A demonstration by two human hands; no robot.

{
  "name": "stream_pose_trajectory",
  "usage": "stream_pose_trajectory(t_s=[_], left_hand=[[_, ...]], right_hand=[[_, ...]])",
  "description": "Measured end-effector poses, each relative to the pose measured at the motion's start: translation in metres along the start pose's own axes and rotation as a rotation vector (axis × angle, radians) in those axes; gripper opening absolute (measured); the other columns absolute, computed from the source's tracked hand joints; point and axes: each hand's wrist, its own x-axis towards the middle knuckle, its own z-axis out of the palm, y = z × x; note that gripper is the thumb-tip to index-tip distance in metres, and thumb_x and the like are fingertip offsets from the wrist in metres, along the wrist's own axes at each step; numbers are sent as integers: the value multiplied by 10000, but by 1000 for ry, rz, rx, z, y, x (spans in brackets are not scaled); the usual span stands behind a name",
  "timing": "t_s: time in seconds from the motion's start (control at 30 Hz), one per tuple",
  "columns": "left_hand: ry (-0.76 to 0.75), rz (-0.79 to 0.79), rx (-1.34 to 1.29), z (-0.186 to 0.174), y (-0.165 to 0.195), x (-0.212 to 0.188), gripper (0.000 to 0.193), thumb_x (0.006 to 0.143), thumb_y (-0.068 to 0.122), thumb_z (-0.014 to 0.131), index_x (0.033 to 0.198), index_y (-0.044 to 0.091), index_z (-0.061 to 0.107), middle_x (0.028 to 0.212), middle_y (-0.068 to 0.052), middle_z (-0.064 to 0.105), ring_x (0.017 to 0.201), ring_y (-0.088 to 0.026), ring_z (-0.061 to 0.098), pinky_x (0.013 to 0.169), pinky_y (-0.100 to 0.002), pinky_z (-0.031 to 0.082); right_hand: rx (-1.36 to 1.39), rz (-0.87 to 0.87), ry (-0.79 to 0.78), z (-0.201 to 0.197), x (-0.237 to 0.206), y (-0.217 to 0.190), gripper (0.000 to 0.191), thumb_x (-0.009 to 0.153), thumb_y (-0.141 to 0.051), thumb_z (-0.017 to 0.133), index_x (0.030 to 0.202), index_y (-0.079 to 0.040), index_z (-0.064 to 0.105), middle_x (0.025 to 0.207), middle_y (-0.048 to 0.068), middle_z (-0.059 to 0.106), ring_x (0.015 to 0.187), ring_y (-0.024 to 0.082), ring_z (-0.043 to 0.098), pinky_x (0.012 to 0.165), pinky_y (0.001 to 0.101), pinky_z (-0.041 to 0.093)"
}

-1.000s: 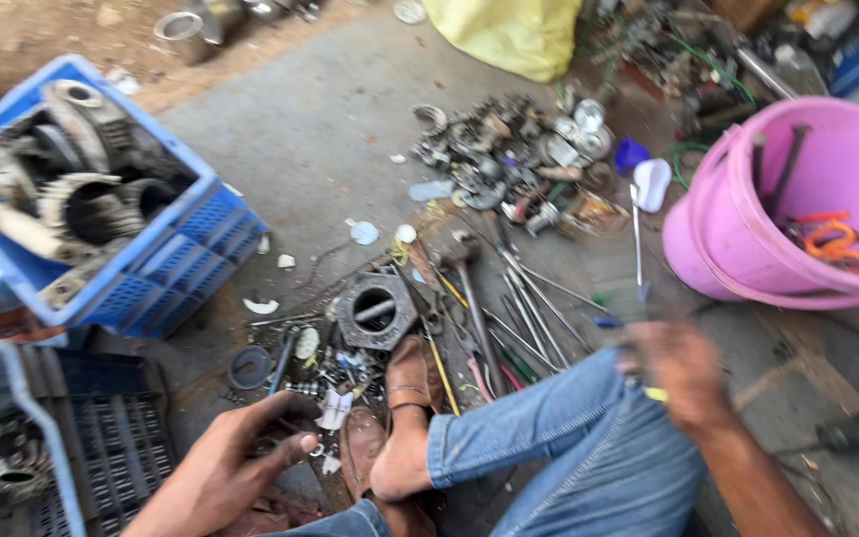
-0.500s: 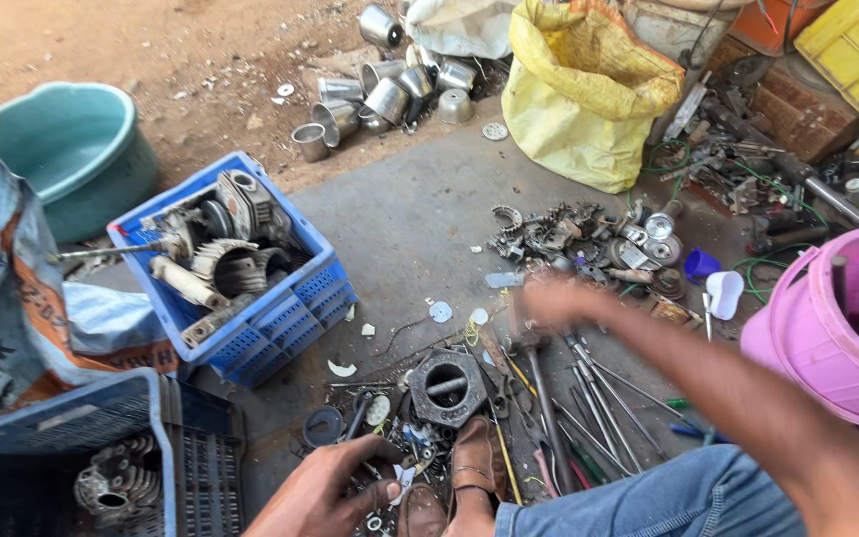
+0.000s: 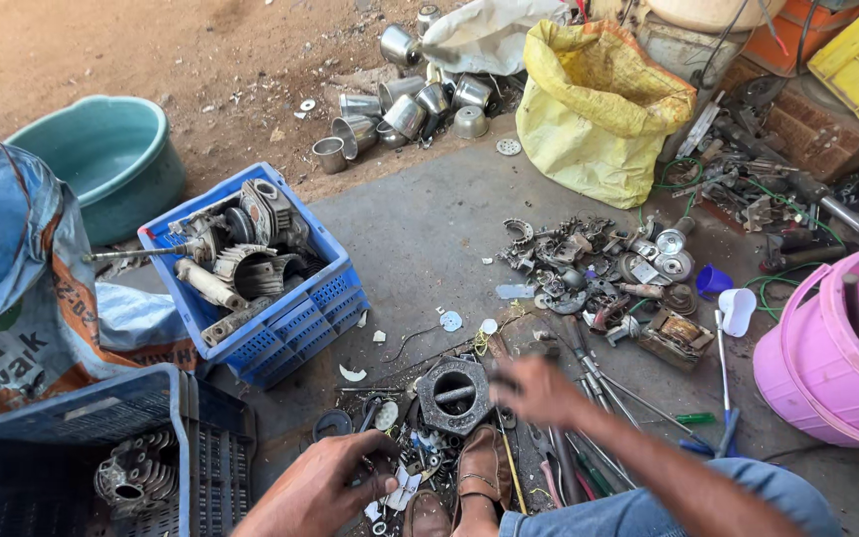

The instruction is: The person sits on the floor and uses pliers and a hammer to repair small metal parts. They hold the parts with pliers, strike them with a hammer, and occasionally inspect them before continuing the work.

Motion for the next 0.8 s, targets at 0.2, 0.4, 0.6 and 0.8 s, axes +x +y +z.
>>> stream_pose_trajectory(t_s=[0.2,0.4,0.6,0.8], left_hand=[[76,-10,16,-5,-7,8,406,879,378,704,1145,71,699,1024,-110,801,967,-232,786,876,-372,578],[208,-117,46,-12,-14,18,422,881,380,722,1165,69,704,1043,-123,807,953,-215,771,874,-376,582],[304,-45,152,-31,15,7,432,860,365,745,1185,82,708,1098,-101,789,1021,-214,762,905,-361,583],[354,123,319,-51,77,-17,399,876,344,710,1182,89,703,1095,-105,780,988,-226,764,881,-380,582]], right_hand=[[149,42,-143,45,-52,33,373,904,-293,714,1216,-88,701,1211,132,749,1139,252,714,1028,413,547],[110,198,-41,39,-40,47,386,900,-294,691,1224,-85,688,1184,137,740,1083,269,729,967,401,563],[-112,108,32,26,-52,51,400,875,-338,729,1189,-93,699,1151,171,734,1094,347,687,946,446,548],[-113,107,-64,1,-63,26,392,908,-353,694,1202,-94,694,1130,175,734,1058,347,711,938,445,564]])
